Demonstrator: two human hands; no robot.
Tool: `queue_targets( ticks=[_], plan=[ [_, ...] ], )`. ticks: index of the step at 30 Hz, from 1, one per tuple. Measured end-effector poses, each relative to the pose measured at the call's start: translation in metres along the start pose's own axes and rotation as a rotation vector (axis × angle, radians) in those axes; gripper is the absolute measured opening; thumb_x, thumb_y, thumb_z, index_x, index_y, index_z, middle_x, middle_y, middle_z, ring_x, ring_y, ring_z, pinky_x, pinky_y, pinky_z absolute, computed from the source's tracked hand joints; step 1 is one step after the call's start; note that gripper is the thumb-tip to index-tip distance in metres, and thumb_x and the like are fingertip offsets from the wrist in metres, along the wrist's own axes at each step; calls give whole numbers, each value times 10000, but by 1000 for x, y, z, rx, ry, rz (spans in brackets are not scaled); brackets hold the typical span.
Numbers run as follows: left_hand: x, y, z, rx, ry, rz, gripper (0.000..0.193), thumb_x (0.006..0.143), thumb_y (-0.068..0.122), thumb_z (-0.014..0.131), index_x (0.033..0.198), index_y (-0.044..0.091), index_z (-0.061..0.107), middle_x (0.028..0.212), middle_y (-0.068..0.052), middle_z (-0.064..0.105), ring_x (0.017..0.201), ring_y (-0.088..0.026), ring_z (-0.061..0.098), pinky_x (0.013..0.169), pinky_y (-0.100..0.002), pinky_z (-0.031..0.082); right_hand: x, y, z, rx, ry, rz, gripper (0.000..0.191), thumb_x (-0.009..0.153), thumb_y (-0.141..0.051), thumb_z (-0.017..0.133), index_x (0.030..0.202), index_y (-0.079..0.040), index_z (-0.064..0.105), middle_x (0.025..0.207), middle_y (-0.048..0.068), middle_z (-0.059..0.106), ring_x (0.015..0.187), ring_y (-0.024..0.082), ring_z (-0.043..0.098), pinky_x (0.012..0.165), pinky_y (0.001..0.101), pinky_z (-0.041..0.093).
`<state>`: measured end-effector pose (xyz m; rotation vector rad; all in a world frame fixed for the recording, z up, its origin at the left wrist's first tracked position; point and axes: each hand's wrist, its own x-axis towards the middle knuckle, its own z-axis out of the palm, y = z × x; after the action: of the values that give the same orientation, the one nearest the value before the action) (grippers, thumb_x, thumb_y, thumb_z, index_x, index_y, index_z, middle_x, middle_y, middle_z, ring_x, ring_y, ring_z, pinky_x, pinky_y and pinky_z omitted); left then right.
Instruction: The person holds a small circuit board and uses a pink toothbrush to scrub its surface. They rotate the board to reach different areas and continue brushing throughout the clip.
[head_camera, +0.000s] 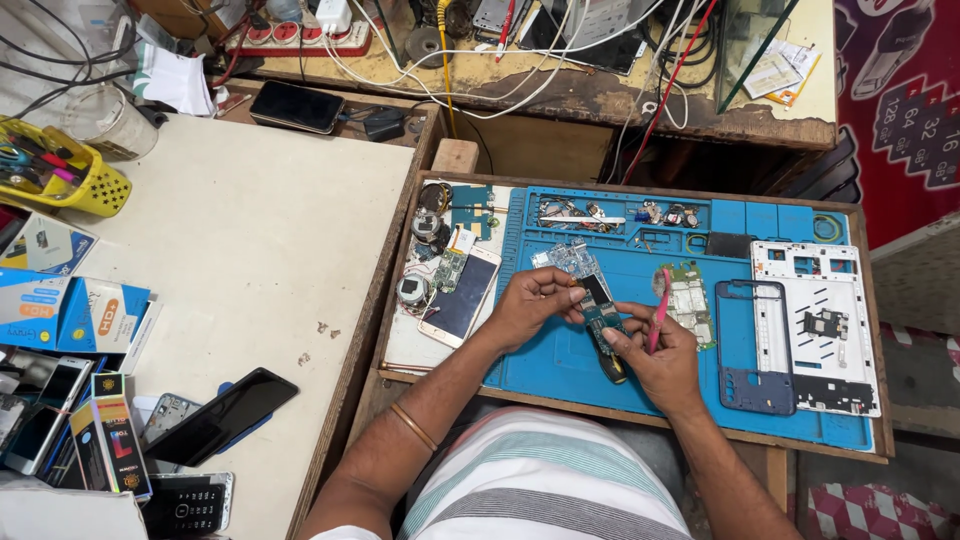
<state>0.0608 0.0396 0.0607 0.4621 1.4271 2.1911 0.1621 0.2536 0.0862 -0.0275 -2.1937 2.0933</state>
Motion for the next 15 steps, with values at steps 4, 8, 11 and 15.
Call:
queue_targets(
  ticks=[4, 8, 11, 15],
  plan=[
    [3, 1, -2, -19, 31, 15, 185, 1001, 136, 697, 1112, -11, 674, 936, -128, 745, 816, -177, 750, 713, -285, 629, 2, 1, 1, -6, 13, -13, 465, 846, -65, 808, 1275, 54, 672, 848, 22, 674, 606, -14, 502, 515, 157, 396],
    [3, 1, -3, -26, 22, 14, 181, 1011, 135, 690, 1114, -14, 680, 934, -127, 744, 819, -175, 747, 719, -286, 627, 2, 2, 0, -4, 0, -1, 457, 840, -65, 796, 1265, 41, 667, 845, 20, 709, 582, -13, 504, 496, 160, 396],
    [3, 2, -2, -9, 16, 13, 179, 1015, 137, 686, 1111, -14, 682, 936, -127, 746, 823, -177, 749, 723, -285, 629, 2, -1, 0, -3, 7, -6, 451, 850, -65, 795, 1271, 38, 672, 832, 17, 689, 590, -13, 504, 502, 159, 394],
    [3, 6, -3, 12, 6, 13, 180, 1017, 140, 681, 1110, -14, 682, 945, -129, 750, 834, -179, 755, 729, -281, 633, 3, -7, 1, -17, 16, -2, 436, 861, -66, 784, 1271, 35, 675, 825, 11, 691, 598, -12, 513, 509, 159, 403]
  ],
)
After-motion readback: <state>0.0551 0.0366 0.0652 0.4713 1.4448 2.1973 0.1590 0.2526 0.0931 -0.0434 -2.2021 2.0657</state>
